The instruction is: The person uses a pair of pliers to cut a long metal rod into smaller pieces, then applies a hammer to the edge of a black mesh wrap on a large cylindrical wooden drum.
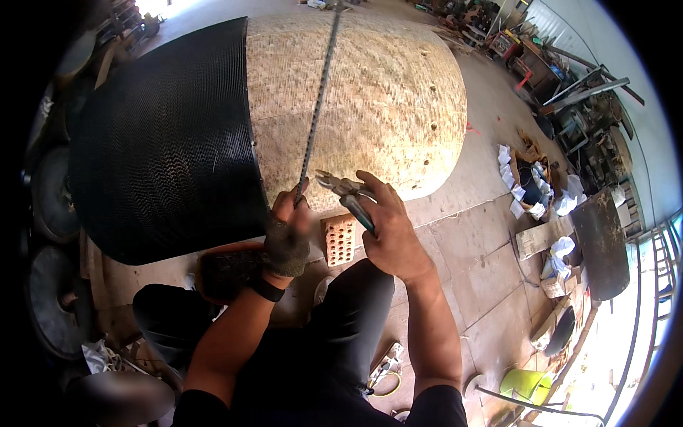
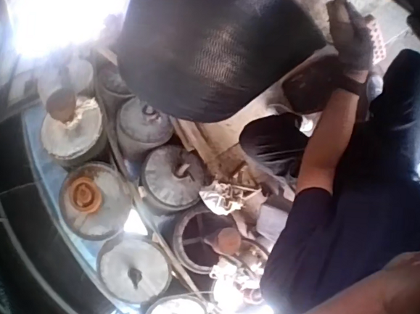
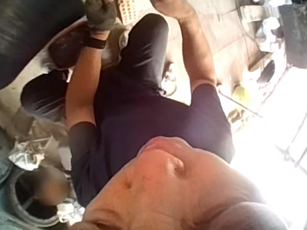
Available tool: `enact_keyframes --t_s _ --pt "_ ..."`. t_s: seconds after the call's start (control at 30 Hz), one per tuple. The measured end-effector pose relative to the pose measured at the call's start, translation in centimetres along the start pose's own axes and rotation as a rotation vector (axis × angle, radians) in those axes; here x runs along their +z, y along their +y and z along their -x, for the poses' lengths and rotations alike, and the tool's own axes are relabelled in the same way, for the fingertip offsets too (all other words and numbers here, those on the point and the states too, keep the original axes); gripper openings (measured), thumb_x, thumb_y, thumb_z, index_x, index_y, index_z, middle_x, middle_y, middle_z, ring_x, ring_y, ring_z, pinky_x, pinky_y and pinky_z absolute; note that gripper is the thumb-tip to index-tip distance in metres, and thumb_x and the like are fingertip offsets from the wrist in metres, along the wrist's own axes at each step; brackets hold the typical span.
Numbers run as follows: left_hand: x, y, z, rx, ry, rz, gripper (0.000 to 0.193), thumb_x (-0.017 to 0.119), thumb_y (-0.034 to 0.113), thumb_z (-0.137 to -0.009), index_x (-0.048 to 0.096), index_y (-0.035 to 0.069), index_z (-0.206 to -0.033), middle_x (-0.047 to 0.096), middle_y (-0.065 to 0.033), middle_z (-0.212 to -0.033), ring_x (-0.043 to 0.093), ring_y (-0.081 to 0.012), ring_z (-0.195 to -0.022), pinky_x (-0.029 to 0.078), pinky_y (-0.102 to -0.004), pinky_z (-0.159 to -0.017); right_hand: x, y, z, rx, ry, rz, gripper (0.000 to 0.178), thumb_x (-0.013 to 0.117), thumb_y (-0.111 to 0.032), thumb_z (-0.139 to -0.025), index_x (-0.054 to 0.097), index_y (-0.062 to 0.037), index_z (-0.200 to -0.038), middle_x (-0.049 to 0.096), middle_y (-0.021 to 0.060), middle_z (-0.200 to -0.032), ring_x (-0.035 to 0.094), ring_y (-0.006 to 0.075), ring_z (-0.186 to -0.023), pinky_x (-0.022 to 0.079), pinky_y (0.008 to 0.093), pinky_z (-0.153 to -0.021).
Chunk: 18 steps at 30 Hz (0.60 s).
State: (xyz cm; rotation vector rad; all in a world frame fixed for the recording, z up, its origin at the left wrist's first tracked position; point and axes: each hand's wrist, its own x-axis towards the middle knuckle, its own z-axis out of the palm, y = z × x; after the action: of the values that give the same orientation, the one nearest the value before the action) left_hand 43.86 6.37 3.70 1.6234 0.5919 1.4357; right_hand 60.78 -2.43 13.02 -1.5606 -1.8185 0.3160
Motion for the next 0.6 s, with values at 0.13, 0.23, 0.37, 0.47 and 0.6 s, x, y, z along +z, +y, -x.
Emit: enact_keyframes --t_s 0.13,0.23,0.37,0.47,0.6 --pt "0.0 -0.4 0.3 -0.096 -0.054 0.166 0.039 0.061 0.014 -0.101 0.06 0.001 -0.138 0.056 0.0008 -0.109 0.05 -0.0057 -0.087 0.044 -0.0228 -0.077 -0.2 -0.5 -0.7 -0.036 -0.062 0.225 0.064 0.049 0.017 -0.064 0.064 0.0015 -0.125 0.044 0.0236 -0.152 0.043 0.0425 -0.14 0.034 0.0456 -0.119" --pt "0.0 -0.7 0.2 -0.159 -0.049 0.153 0.038 0.059 0.008 -0.098 0.061 0.0 -0.135 0.056 -0.0078 -0.096 0.059 -0.0127 -0.081 0.058 -0.0303 -0.075 -0.7 -0.8 -1.1 -0.037 -0.116 0.181 0.063 0.05 0.016 -0.064 0.064 0.0011 -0.123 0.043 0.0233 -0.153 0.043 0.042 -0.139 0.035 0.0471 -0.118" --pt "-0.2 -0.8 0.0 -0.204 -0.059 0.224 0.031 0.063 0.011 -0.096 0.065 0.001 -0.126 0.058 -0.0078 -0.095 0.061 -0.0147 -0.082 0.056 -0.0328 -0.076 -1.5 -0.4 -0.8 -0.068 -0.152 0.219 0.063 0.051 0.015 -0.063 0.065 0.0009 -0.123 0.044 0.0226 -0.153 0.044 0.0409 -0.139 0.035 0.0462 -0.118" --pt "-0.6 -0.9 -0.3 -0.225 -0.094 0.152 0.025 0.065 0.015 -0.096 0.066 0.002 -0.118 0.059 -0.0059 -0.095 0.061 -0.0133 -0.083 0.054 -0.032 -0.073 -1.4 -0.4 -0.8 -0.075 -0.161 0.201 0.062 0.051 0.015 -0.063 0.065 0.0008 -0.122 0.044 0.0225 -0.153 0.044 0.0408 -0.139 0.035 0.0456 -0.118" --pt "-0.4 -1.5 -0.1 -0.307 -0.138 0.265 0.021 0.068 0.017 -0.095 0.067 0.002 -0.111 0.061 -0.0031 -0.088 0.059 -0.0085 -0.077 0.052 -0.0276 -0.068 -1.2 -0.7 -1.0 -0.09 -0.138 0.203 0.06 0.05 0.016 -0.063 0.067 -0.0001 -0.118 0.051 0.0221 -0.141 0.049 0.0401 -0.131 0.041 0.0438 -0.112"
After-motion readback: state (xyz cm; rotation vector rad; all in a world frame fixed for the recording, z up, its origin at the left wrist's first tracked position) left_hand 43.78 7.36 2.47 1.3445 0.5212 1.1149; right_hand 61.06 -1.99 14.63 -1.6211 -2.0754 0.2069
